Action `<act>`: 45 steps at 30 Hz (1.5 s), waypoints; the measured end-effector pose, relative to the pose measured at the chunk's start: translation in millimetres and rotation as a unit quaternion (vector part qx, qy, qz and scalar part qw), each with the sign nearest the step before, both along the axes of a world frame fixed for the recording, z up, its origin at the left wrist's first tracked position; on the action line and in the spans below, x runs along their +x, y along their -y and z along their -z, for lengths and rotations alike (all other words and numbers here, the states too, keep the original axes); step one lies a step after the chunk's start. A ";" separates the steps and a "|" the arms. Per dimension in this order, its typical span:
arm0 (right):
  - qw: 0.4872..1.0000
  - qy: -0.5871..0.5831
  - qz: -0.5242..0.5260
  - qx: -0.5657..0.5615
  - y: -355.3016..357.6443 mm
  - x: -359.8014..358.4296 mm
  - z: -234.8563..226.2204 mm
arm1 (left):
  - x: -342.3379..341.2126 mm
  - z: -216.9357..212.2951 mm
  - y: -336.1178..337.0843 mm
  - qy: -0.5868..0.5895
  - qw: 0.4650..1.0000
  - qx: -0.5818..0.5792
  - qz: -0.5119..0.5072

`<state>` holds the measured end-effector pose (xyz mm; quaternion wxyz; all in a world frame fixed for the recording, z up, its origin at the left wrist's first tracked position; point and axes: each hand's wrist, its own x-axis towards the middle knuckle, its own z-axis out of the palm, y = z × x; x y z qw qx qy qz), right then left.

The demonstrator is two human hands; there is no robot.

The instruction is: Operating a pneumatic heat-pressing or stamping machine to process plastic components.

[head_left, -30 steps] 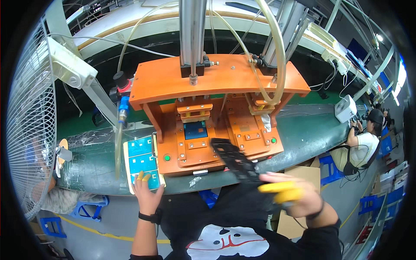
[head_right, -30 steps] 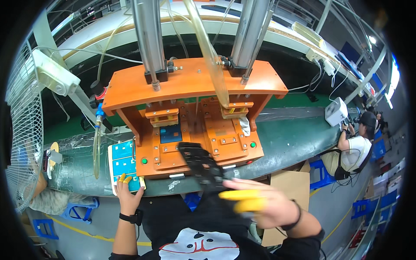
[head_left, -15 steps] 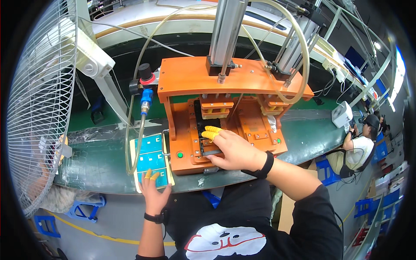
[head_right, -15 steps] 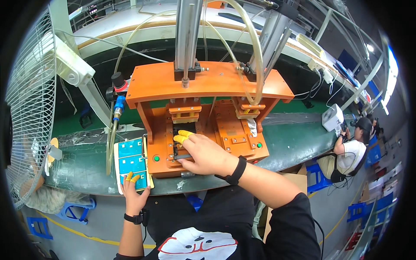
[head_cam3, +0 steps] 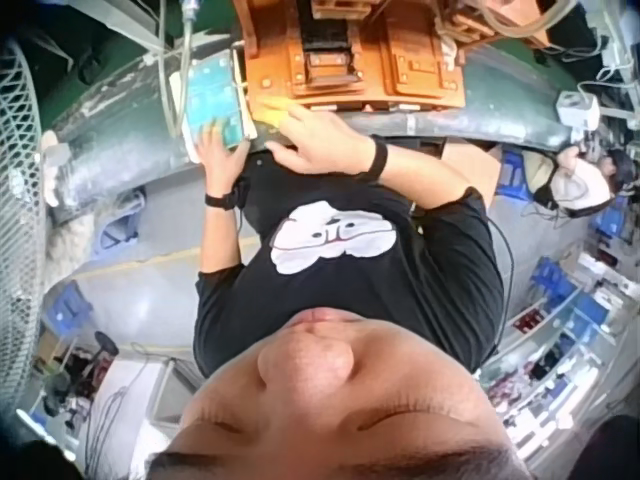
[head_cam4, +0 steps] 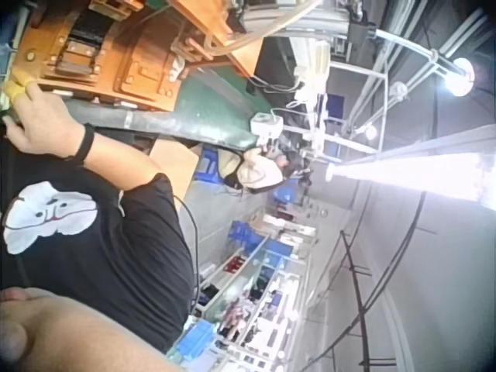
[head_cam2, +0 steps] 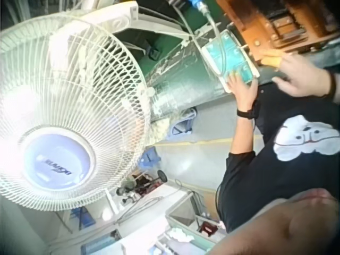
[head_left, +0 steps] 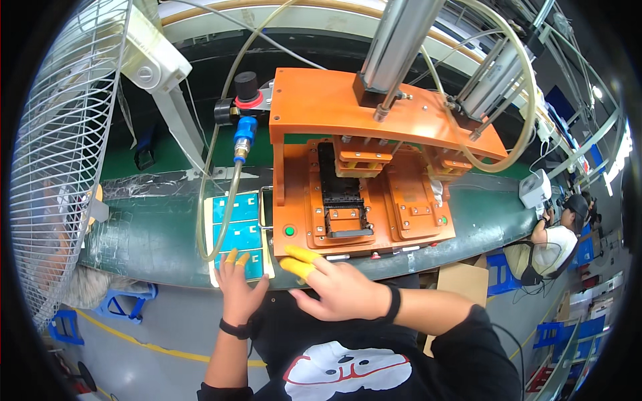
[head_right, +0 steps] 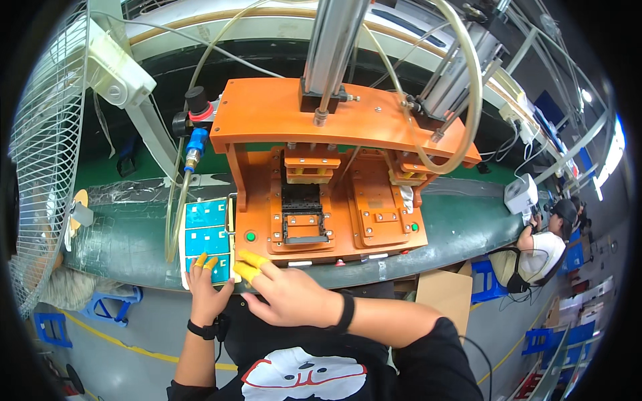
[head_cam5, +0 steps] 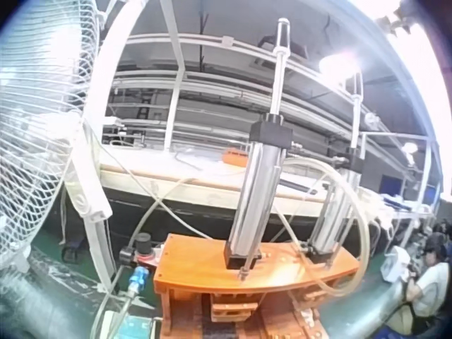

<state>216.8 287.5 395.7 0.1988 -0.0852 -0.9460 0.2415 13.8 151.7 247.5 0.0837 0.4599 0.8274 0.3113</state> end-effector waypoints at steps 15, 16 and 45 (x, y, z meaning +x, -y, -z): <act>0.997 0.065 0.042 -0.028 22.7 -42.5 155.0 | -97.1 8.5 -0.9 -0.081 0.993 0.052 -0.074; 0.996 0.073 0.044 -0.021 23.2 -42.6 156.0 | -124.4 7.4 4.3 -0.089 0.984 0.036 -0.150; 0.976 -0.101 0.106 0.159 -89.1 65.8 -6.2 | 39.5 -134.2 -40.7 0.199 0.917 0.050 0.341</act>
